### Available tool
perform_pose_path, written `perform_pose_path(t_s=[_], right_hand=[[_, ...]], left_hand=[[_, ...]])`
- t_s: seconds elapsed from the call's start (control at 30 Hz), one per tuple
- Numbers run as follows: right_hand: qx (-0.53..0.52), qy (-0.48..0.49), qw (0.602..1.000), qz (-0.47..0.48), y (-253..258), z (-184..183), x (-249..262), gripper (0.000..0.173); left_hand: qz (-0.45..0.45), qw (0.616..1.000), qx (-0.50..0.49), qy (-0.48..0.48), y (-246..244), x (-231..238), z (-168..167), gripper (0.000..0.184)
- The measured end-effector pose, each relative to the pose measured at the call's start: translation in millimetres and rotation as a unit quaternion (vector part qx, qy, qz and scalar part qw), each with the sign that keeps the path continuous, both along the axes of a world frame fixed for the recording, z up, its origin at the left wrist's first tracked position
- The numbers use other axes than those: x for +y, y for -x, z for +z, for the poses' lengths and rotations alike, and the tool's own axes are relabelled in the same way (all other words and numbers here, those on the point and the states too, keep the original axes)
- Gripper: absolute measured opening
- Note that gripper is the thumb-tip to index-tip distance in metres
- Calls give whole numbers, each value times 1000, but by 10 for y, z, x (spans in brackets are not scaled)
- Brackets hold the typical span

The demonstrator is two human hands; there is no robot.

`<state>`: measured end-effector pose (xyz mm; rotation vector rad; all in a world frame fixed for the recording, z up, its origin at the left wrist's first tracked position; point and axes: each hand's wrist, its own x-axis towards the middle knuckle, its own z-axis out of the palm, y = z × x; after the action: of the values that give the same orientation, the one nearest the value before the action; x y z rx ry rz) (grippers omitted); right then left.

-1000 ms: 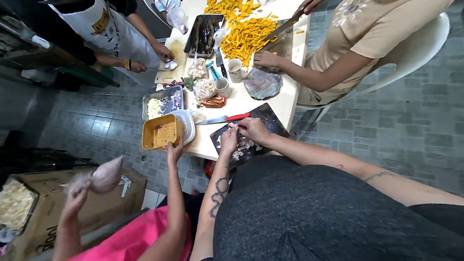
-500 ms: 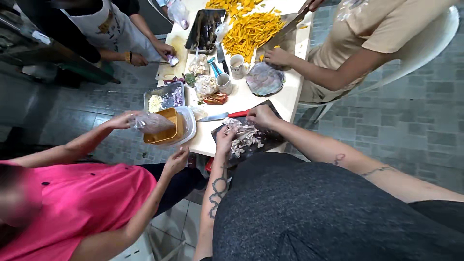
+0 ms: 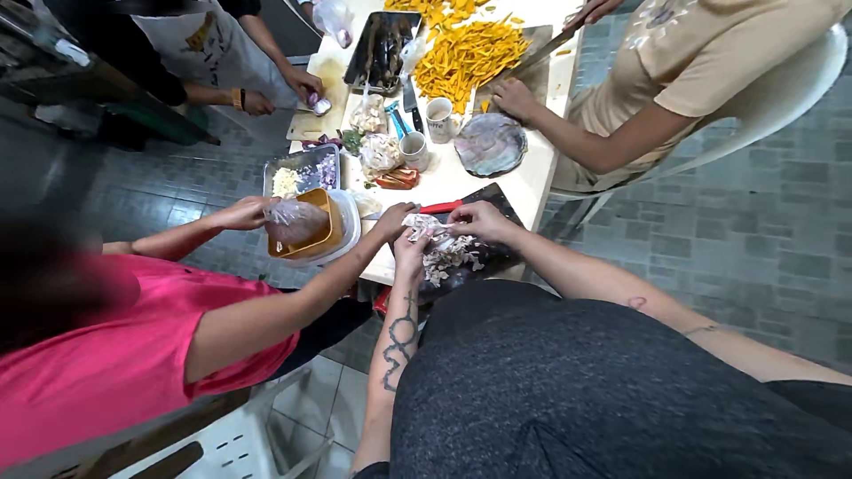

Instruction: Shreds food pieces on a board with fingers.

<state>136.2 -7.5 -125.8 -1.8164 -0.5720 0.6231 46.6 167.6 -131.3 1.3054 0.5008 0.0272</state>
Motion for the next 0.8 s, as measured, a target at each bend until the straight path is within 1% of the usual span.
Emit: perform_pose_path(t_s=[0.13, 0.23, 0.3, 0.37, 0.47, 0.53, 0.63, 0.7, 0.8], right_hand=[[15, -11, 999, -36, 24, 11, -22, 16], [50, -30, 996, -64, 39, 12, -18, 14], [52, -14, 995, -89, 14, 13, -47, 12], [14, 29, 995, -100, -92, -32, -160, 13], [-19, 53, 995, -86, -205, -50, -299, 15], [2, 35, 996, -83, -187, -9, -284, 15], [53, -18, 996, -68, -129, 104, -179, 19], [43, -33, 997, -48, -66, 164, -95, 20], [-1, 23, 1000, -19, 11, 240, 26, 24]], left_hand=[[3, 1000, 1, 11, 2, 8, 19, 19], [9, 999, -10, 31, 14, 5, -2, 18], [20, 999, -8, 33, 25, -2, 2, 18], [26, 999, -9, 23, 51, 31, 39, 20], [-1, 1000, -26, 7, 82, 74, 105, 18], [-15, 999, -37, -9, 69, 50, 132, 18], [-43, 998, -32, -46, 12, 21, 131, 17], [-65, 995, -23, -65, -1, -4, 130, 18], [-74, 994, -16, -77, -16, -67, 154, 19]])
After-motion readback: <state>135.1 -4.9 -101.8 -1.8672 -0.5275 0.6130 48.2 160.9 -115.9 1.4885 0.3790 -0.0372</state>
